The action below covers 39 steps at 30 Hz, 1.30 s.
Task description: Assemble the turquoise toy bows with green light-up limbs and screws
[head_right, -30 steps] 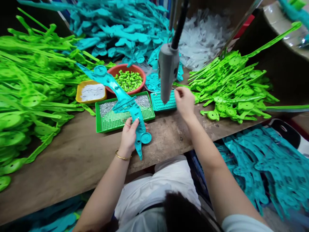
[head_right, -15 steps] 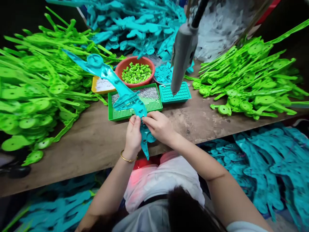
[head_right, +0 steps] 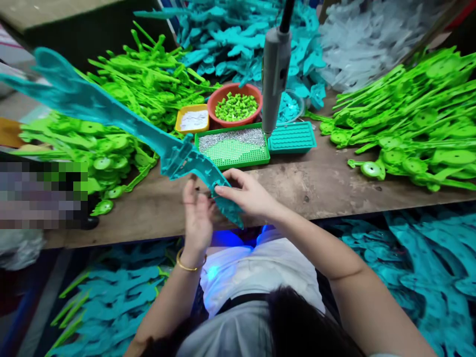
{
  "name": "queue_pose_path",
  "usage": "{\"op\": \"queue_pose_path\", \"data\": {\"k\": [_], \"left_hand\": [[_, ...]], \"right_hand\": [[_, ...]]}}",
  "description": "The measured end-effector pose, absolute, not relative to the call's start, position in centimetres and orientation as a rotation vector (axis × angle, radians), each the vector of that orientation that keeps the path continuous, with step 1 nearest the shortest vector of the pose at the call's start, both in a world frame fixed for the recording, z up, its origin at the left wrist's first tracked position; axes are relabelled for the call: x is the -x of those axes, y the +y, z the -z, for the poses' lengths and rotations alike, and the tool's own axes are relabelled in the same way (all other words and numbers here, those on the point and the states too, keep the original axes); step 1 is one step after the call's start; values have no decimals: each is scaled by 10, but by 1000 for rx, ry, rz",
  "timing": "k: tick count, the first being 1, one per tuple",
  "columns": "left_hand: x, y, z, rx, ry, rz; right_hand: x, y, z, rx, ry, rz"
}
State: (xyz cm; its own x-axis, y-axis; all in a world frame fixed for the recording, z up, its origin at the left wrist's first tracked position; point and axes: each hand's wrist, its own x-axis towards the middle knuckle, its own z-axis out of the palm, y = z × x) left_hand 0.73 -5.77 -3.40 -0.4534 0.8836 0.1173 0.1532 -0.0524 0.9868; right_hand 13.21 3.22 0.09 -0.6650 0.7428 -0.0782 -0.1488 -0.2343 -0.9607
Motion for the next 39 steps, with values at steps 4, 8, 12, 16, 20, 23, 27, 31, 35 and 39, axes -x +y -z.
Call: {"op": "queue_pose_path", "data": {"k": [4, 8, 12, 16, 20, 23, 27, 31, 35, 39], "left_hand": [[38, -86, 13, -1803, 1954, -1395], [56, -97, 9, -2480, 2202, -820], [41, -96, 45, -2709, 1952, -375], [20, -89, 71, -2675, 1916, -344], [11, -80, 65, -2583, 1904, -418], [11, -82, 59, -2342, 1800, -541], [12, -96, 65, -1533, 1522, -1064], [16, -106, 70, -400, 1090, -1431], [30, -111, 64, -26, 990, -1598], [52, -106, 59, -507, 1431, -1732]], "right_hand": [[-136, 26, -28, 708, -1542, -1938], [-159, 36, -14, 765, -1823, -1891], [-182, 48, 26, 930, -2272, -1745], [-177, 35, 43, 1106, -2435, -961], [-150, 12, 43, 870, -2387, -973], [-139, 6, 46, 878, -2112, -1183], [-141, 11, 49, 892, -1580, -1586], [-148, 17, 44, 791, -1317, -1953], [-153, 10, 31, 846, -1401, -2074], [-155, -18, 22, 969, -1853, -1818]]}}
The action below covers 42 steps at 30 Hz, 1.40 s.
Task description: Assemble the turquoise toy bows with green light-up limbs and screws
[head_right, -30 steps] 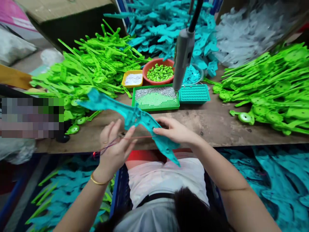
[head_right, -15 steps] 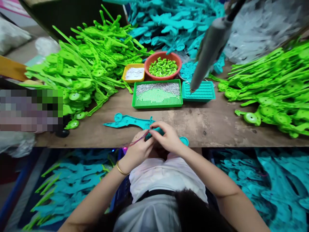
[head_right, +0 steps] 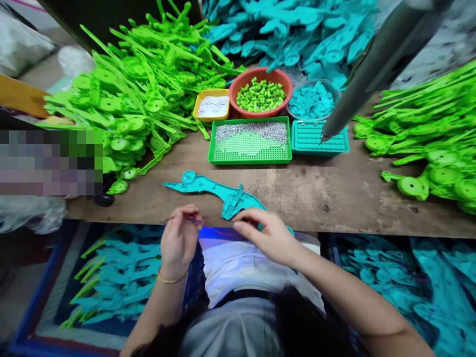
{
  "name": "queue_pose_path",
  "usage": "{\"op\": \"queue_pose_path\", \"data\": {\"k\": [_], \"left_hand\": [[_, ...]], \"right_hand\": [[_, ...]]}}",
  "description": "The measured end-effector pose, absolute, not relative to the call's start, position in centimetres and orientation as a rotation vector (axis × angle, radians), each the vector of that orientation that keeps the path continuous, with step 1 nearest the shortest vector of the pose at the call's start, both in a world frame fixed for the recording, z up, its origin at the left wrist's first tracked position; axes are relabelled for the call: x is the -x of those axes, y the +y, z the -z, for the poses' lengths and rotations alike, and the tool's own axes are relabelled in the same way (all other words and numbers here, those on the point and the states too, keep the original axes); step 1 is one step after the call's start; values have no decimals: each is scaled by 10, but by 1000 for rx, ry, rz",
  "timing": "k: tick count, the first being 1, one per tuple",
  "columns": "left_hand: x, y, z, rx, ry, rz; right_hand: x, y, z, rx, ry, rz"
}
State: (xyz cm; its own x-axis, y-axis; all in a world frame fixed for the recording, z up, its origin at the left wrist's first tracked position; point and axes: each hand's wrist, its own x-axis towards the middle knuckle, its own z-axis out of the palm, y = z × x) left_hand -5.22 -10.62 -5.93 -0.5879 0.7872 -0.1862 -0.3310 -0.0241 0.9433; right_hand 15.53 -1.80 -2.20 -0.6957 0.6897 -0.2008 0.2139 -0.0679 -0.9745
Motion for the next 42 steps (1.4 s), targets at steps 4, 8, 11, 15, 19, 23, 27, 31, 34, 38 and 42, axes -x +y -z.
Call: {"op": "queue_pose_path", "data": {"k": [4, 8, 11, 15, 19, 23, 27, 31, 34, 38, 42], "left_hand": [[82, -74, 66, -1584, 1861, -1311], [94, -40, 82, -2079, 1844, -827], [77, -31, 94, -2065, 2122, -696], [39, -29, 99, -1782, 2511, -669], [18, -25, 91, -1466, 2523, -873], [23, -24, 72, -1236, 2193, -1254], [47, -27, 45, -824, 1672, -1696], [83, -31, 21, -444, 1289, -1796], [102, -34, 11, -358, 1255, -1780], [88, -37, 8, -416, 1234, -1717], [41, -36, 6, -557, 1151, -1573]], "right_hand": [[-157, -39, 31, 858, -2065, -1659], [-165, -25, 37, 924, -1836, -1793], [-169, -5, 33, 1009, -1568, -1916], [-166, 14, 20, 1080, -1425, -1803], [-168, 23, 8, 1128, -1529, -1594], [-176, 25, 17, 1144, -1505, -1564], [-182, 29, 38, 1153, -1393, -1593], [-191, 44, 53, 1177, -1332, -1583], [-202, 62, 59, 1201, -1345, -1504], [-201, 72, 50, 1304, -1633, -876], [-164, 46, 24, 1060, -1994, -493]]}}
